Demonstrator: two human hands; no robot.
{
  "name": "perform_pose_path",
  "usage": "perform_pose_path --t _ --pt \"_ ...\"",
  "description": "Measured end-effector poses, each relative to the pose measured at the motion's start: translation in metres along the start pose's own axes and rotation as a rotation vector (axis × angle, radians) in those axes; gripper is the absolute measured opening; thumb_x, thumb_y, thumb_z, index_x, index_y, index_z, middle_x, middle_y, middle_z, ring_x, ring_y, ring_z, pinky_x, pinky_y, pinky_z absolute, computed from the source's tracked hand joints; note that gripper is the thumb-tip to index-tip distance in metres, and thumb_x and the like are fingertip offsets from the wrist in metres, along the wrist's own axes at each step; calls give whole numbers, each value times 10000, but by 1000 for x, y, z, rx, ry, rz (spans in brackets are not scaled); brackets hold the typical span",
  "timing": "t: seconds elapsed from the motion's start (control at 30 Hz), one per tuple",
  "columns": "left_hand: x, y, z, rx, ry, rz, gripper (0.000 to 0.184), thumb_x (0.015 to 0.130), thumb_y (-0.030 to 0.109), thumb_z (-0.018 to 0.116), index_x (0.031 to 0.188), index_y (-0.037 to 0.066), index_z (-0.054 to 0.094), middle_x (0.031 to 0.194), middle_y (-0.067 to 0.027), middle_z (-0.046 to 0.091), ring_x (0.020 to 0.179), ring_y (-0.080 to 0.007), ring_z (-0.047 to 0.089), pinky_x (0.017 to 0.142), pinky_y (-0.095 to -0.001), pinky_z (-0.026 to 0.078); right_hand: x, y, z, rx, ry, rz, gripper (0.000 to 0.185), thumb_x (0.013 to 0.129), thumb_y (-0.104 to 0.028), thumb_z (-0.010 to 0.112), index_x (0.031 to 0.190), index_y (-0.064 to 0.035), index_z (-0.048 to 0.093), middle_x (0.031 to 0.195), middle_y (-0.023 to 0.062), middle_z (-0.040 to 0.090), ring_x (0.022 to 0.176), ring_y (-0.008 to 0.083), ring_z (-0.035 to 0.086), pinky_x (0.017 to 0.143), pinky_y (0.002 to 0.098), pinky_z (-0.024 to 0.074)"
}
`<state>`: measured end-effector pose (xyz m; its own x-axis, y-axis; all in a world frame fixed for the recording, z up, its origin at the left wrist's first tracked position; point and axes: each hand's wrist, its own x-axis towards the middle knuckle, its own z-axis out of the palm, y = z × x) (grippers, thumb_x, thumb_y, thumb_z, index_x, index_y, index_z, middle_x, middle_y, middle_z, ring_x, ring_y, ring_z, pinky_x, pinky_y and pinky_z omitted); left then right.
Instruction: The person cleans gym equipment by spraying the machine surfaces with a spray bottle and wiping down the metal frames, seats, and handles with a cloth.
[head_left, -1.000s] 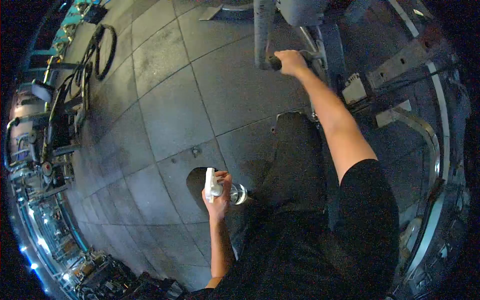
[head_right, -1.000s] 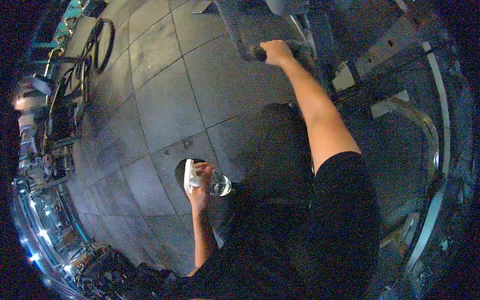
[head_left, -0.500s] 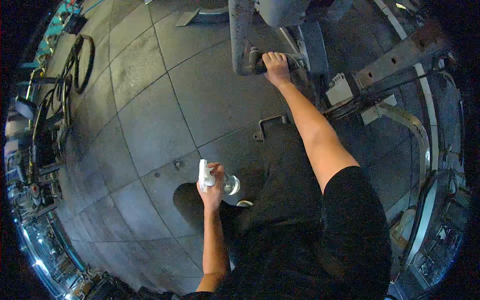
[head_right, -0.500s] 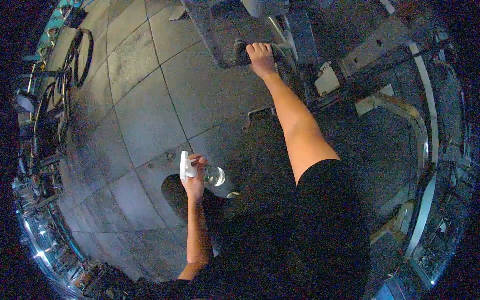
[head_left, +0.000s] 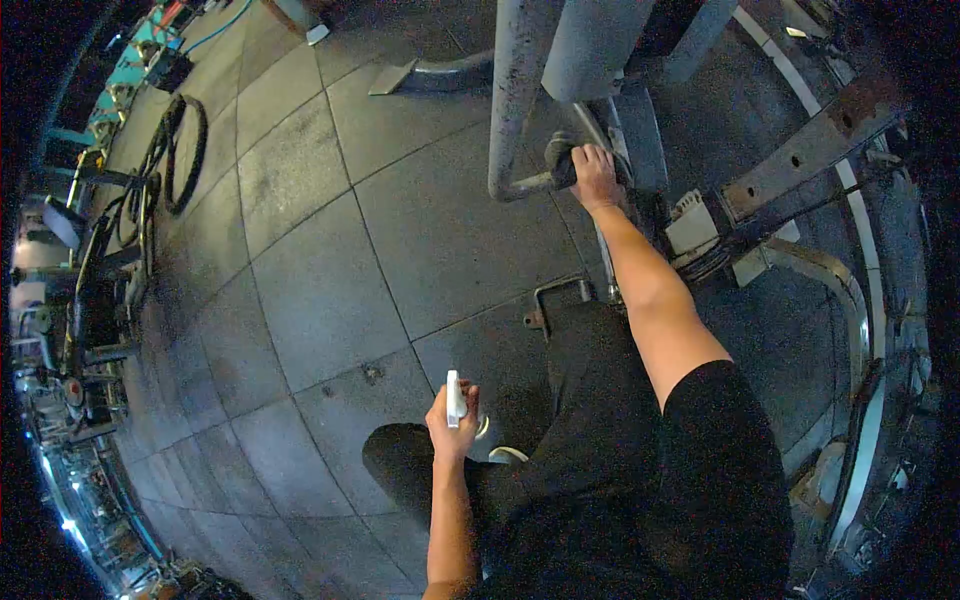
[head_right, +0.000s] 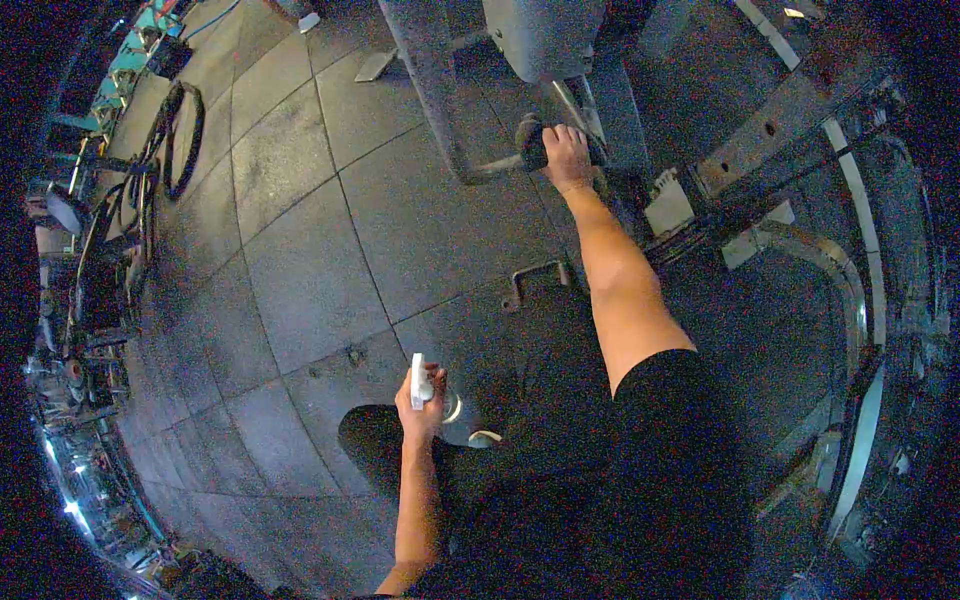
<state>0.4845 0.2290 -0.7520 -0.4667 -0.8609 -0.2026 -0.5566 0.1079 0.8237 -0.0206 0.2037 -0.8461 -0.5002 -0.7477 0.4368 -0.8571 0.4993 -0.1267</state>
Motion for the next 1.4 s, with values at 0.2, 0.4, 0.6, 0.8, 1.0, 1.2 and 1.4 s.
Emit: perform_pose_path --t 0.2,0.4,0.6,0.8,1.0,1.2,1.4 --pt "-2 -1 2 56 -46 100 266 917 268 777 1007 37 680 847 -154 716 769 -295 718 712 -375 546 47 14 -10 20 -654 -19 427 605 -159 805 1015 -104 700 1051 133 724 1038 353 672 902 498 499" --pt "12 -5 4 -124 -24 93 224 937 225 764 1027 36 685 837 -86 715 768 -144 672 708 -326 530 16 -80 -37 220 -258 -114 363 661 -87 739 1012 -21 672 1029 210 683 1060 431 631 914 507 496" --pt "22 22 -15 -307 58 83 233 937 198 772 1056 13 697 871 -32 705 805 -104 645 746 -276 523 -7 -105 -69 1027 -353 531 355 834 -182 731 1120 22 683 1161 189 707 1051 333 678 885 479 513" --pt "9 67 -71 -386 95 89 289 927 199 782 1100 -14 691 921 -48 713 833 -111 650 763 -275 525 29 -89 -201 2168 394 957 426 935 -310 660 1249 -22 645 1253 97 671 1181 276 605 1047 427 449" --pt "-10 85 -102 -407 100 150 249 924 147 771 1076 -34 691 928 -64 716 832 -123 657 752 -282 530 154 -74 -327 1112 842 202 749 943 -353 699 1467 82 387 1510 258 394 1399 375 409 1177 456 309" --pt "-8 78 -99 -308 206 176 257 932 162 762 1079 -35 688 932 -61 718 824 -112 654 739 -275 526 289 -72 -397 158 1006 -66 912 920 -460 689 1555 49 277 1608 316 236 1508 506 167 1206 631 157" --pt "26 104 -80 -415 168 138 269 947 138 726 1140 -27 638 967 -69 699 852 -140 671 749 -289 539 291 -54 -267 389 1150 83 783 950 -394 645 1509 71 354 1582 352 259 1479 544 206 1199 668 143"
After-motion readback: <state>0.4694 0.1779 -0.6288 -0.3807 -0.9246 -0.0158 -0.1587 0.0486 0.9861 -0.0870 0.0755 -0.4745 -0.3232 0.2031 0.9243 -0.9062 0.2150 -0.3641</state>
